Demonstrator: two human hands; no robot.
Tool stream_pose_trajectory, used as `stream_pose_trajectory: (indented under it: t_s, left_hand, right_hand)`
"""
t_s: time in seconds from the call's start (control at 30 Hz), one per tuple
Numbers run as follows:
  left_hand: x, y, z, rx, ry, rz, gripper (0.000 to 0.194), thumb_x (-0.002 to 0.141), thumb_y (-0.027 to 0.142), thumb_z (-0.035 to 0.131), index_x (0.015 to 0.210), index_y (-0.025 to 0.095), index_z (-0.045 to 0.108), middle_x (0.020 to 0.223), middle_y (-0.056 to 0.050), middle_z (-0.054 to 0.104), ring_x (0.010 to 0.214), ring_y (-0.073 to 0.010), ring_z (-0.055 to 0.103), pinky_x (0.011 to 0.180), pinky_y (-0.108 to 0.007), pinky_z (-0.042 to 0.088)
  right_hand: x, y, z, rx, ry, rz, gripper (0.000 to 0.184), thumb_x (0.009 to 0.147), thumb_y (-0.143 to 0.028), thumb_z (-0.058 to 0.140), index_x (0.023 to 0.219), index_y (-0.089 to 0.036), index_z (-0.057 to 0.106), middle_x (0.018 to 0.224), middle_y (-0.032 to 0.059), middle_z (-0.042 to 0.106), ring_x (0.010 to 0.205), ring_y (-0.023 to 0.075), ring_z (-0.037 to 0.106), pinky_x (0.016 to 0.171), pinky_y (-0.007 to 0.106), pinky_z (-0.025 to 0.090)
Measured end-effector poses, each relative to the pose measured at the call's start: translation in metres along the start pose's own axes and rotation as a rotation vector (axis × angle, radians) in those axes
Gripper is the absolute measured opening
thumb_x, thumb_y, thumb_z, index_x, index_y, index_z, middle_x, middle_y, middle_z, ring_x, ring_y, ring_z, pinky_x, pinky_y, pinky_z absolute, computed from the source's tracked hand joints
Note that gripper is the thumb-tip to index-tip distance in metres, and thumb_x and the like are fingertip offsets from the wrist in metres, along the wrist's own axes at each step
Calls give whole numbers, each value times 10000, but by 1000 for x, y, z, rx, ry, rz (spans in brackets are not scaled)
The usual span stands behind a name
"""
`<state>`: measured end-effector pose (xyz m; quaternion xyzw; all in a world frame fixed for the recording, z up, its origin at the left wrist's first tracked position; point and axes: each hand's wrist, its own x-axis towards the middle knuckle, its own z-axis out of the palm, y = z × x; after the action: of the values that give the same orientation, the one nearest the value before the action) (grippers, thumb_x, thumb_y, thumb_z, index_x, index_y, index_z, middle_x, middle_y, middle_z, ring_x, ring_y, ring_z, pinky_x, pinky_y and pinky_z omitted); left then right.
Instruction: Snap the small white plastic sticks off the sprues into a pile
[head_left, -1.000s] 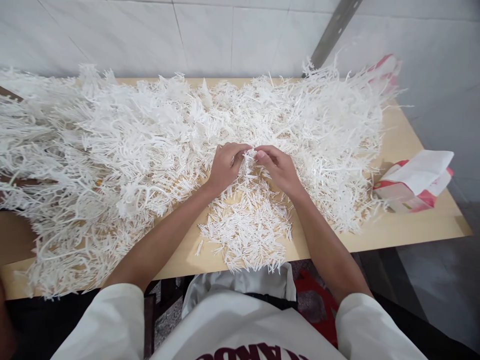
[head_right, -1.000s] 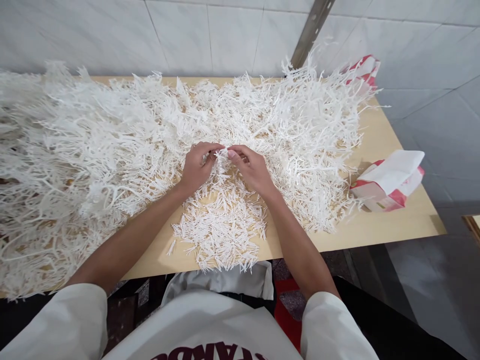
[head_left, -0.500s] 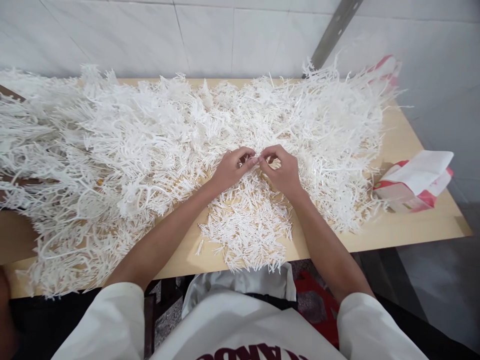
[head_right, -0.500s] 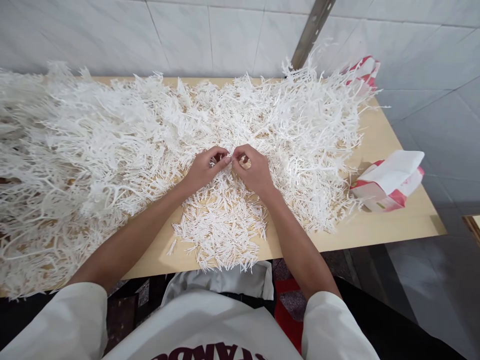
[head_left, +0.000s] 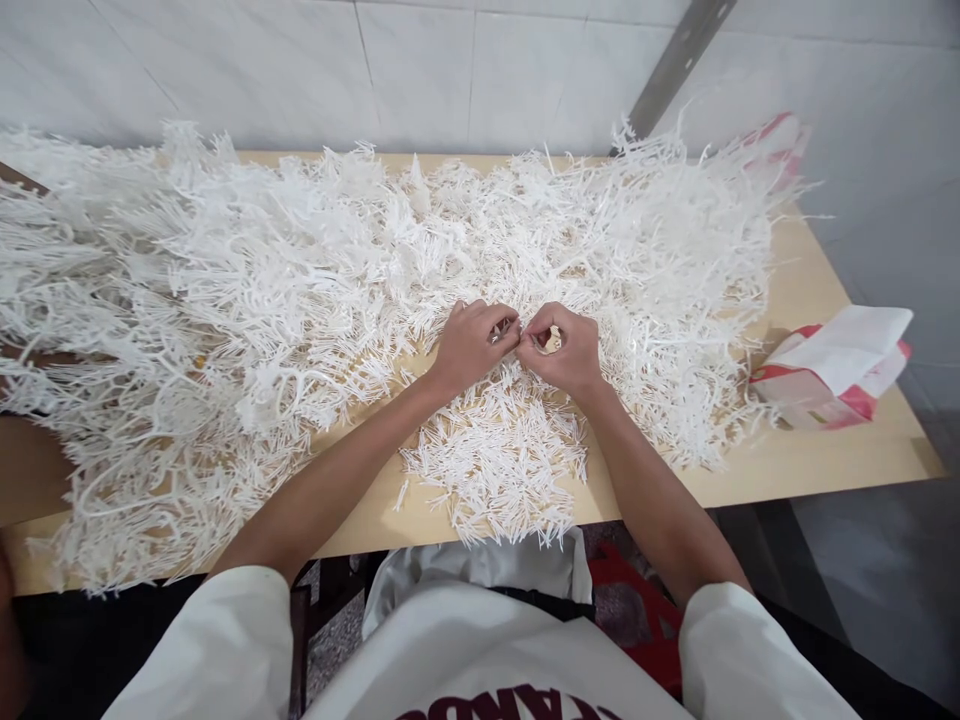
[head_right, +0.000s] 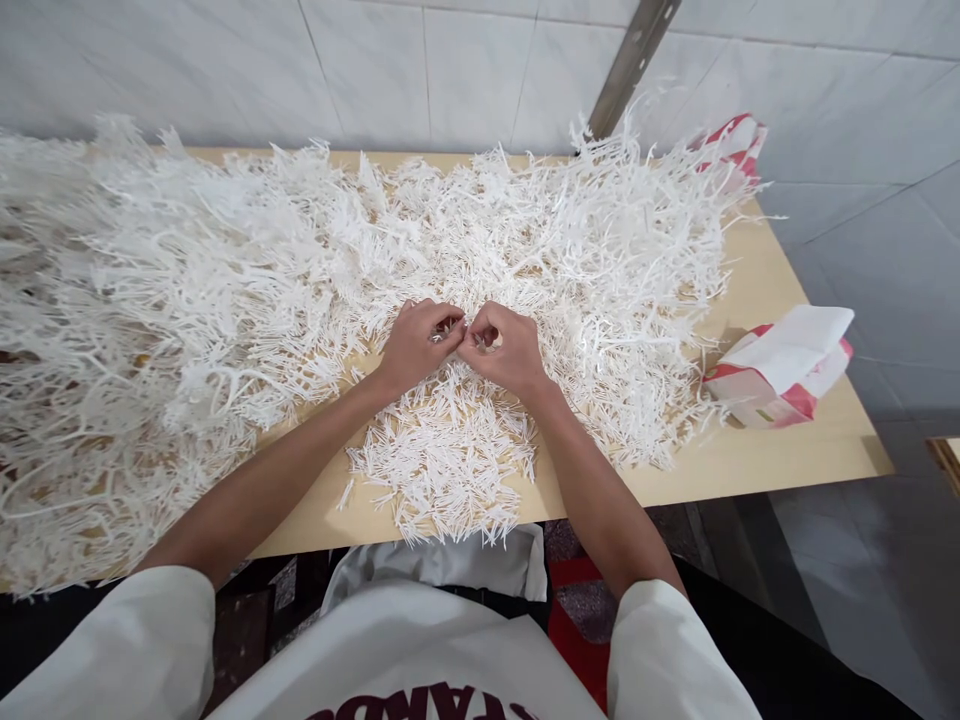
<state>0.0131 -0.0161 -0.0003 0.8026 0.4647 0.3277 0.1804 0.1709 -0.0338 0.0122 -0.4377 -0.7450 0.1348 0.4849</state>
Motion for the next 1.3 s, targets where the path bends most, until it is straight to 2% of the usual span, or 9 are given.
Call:
stream_pose_trajectory:
  t_s: [0.23, 0.33, 0.47, 0.6, 0.67, 0.8, 0.97, 1.13, 1.3]
  left_hand:
    - [7, -6, 0, -74, 16, -112, 215, 909, 326, 495, 784, 190, 605, 749, 1, 651, 727, -138, 537, 805, -339, 388]
    - [12, -17, -5, -154, 129, -185, 199, 902, 298, 496, 772, 184, 594, 747, -2, 644, 695, -127, 531, 727, -310, 399]
    - [11, -20, -6, -171, 125, -28, 166, 898, 344, 532, 872, 200, 611, 841, -2, 661, 772, -132, 562, 775, -314, 403]
    - [7, -15, -4, -187, 130, -13, 228, 895, 428, 543, 939, 212, 599, 905, -8, 668, 790, -129, 572, 793, -304, 411]
    - [7, -14, -3, -163, 131, -5, 244, 897, 450, 534, 928, 215, 591, 897, -7, 666, 789, -132, 569, 797, -307, 405]
    - [6, -14, -4, -62, 122, 51, 202, 913, 410, 518, 900, 216, 573, 878, -5, 657, 832, -152, 562, 829, -329, 382]
    - [5, -12, -5, -163, 88, 92, 186, 910, 389, 518, 955, 213, 556, 919, -16, 641, 841, -142, 556, 821, -311, 413]
    - [4, -11, -7, -257, 31, 119, 181, 934, 351, 458, 999, 220, 563, 981, -20, 638, 911, -135, 563, 845, -291, 439]
    - [5, -10, -7, -149, 31, 88, 105, 898, 300, 517, 911, 214, 575, 900, -1, 643, 856, -137, 556, 814, -289, 430]
  right_hand:
    - [-4, -7, 8, 172, 107, -189, 201, 627, -47, 560, 663, -225, 474, 574, -78, 476, 478, 58, 427, 439, 218, 339]
    - [-6, -22, 12, 228, 79, -252, 204, 659, -53, 553, 736, -239, 527, 619, -68, 536, 531, 78, 490, 486, 238, 408]
    - [-1, -23, 15, 63, 38, -34, 203, 796, -86, 509, 878, -233, 621, 805, -10, 647, 725, 107, 582, 666, 285, 483]
    - [4, -4, 14, 59, 100, 278, 96, 889, -237, 516, 890, -236, 612, 818, -7, 650, 751, 107, 581, 693, 276, 466]
    - [5, 2, 14, 92, 60, 347, 125, 881, -351, 568, 936, -241, 591, 817, -9, 642, 749, 109, 580, 684, 270, 461]
    - [6, 5, 14, 42, -79, 272, 226, 890, -438, 550, 821, -226, 582, 796, -4, 592, 719, 106, 548, 649, 270, 433]
    - [7, 6, 11, 6, -102, 161, 267, 939, -429, 462, 793, -223, 548, 811, 4, 556, 759, 117, 527, 685, 286, 420]
    - [7, 7, 8, -13, -91, 219, 251, 917, -429, 483, 773, -223, 477, 748, -16, 501, 673, 108, 461, 629, 273, 384]
    - [6, 4, 4, -63, -188, 292, 277, 894, -401, 496, 701, -214, 427, 614, -45, 446, 571, 92, 382, 560, 261, 309]
